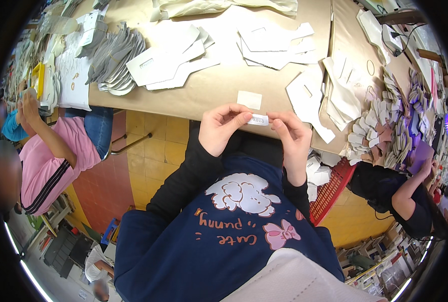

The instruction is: The person repeatedly folds small white fabric pieces, likely face masks, by hand at a worktable. They align edges, fold the pieces in half, and place them into a growing stack. The person also briefly handles a stack of gray fabric pieces and sets them aside.

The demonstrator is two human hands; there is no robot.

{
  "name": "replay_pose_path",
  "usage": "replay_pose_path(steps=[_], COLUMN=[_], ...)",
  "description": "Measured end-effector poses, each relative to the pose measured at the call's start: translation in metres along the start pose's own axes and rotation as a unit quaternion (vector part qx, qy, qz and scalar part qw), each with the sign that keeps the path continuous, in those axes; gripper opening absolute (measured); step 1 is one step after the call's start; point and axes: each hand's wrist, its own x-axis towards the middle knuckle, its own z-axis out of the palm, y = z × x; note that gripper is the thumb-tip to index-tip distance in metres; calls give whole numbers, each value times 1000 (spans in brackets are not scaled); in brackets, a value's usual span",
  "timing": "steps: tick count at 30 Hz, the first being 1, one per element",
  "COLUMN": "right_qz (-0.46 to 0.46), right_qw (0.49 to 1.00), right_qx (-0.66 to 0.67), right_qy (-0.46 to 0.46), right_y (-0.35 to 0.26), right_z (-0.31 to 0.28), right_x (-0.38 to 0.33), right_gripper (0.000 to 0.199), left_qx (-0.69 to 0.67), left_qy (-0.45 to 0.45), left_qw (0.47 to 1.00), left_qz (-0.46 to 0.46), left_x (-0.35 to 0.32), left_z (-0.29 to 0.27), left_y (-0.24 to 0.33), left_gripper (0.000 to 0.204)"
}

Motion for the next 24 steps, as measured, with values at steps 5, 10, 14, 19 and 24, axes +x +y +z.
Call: replay_pose_path(steps=[5, 10, 14, 19, 24], right_qz=[60, 60, 28, 8, -48], right_qw=[993, 995, 990, 998, 995], right_qx=[83, 61, 139, 63, -65], right_qy=[-56, -59, 17, -5, -59], right_y=[1, -3, -3, 0, -8], right_z=[-1, 5, 17, 17, 1], right_x=[1, 0, -3, 0, 4], right_gripper=[13, 14, 11, 9, 9], left_qx=[18, 33, -41, -127, -18], left_qy=[-35, -45, -4, -11, -43], left_qw=[999, 998, 998, 992, 999], left_qz=[-14, -24, -42, -13, -27], left_x=[-3, -3, -3, -1, 2], left_z=[5, 7, 7, 15, 9], left_y=[5, 6, 0, -6, 6], left_gripper=[18, 19, 18, 17, 14])
